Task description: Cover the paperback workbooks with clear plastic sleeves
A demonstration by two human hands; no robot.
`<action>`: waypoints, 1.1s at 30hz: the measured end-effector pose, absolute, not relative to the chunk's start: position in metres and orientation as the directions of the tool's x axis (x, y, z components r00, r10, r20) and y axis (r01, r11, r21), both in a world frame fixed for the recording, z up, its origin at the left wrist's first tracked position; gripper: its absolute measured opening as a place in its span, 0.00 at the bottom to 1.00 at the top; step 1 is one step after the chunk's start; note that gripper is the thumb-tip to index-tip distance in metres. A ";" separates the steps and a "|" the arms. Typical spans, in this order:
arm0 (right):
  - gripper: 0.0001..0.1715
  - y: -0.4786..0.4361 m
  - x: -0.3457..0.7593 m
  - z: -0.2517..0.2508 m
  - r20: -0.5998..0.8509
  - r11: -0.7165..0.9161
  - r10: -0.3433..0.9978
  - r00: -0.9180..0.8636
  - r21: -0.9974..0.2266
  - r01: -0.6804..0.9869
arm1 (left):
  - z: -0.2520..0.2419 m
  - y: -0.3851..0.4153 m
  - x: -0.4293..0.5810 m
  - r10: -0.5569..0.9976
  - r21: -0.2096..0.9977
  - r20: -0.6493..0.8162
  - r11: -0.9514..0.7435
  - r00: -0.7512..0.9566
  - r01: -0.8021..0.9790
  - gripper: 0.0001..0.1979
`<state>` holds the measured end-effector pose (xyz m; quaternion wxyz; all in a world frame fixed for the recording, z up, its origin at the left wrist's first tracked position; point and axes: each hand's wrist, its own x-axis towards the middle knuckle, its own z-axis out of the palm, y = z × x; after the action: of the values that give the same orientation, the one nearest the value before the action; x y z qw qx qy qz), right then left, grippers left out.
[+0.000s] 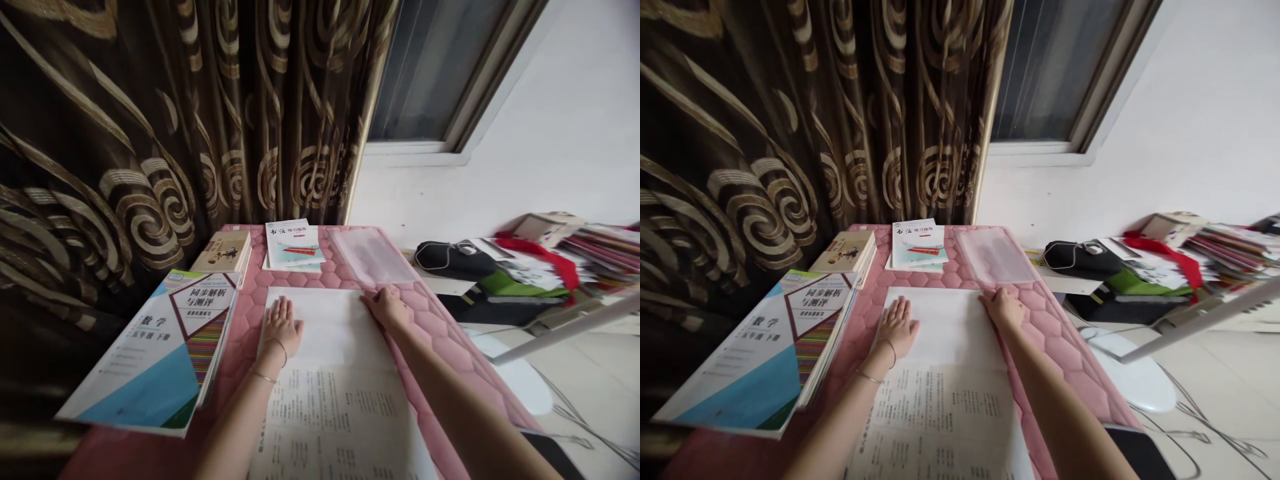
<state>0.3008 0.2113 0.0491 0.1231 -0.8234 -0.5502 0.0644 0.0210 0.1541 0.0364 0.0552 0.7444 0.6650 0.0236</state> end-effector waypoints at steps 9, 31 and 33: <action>0.27 0.191 0.156 0.049 0.087 0.365 0.930 -0.356 -0.311 0.878 | 0.049 0.159 0.021 0.993 0.111 -0.060 -0.093 0.100 0.990 0.32; 0.30 0.208 0.228 0.066 -0.063 0.136 0.988 -0.140 -0.070 0.988 | -0.012 0.004 0.019 0.796 -0.081 0.259 -0.547 0.548 0.833 0.29; 0.28 0.216 0.215 0.069 -0.081 0.212 0.972 -0.220 -0.102 0.972 | -0.036 -0.024 0.015 0.596 -0.229 0.390 -0.676 0.702 0.700 0.22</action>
<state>0.2148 0.2160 0.0692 0.0006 -0.6245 -0.7783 0.0652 0.0149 -0.0245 -0.0355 -0.1831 0.9043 0.3583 0.1429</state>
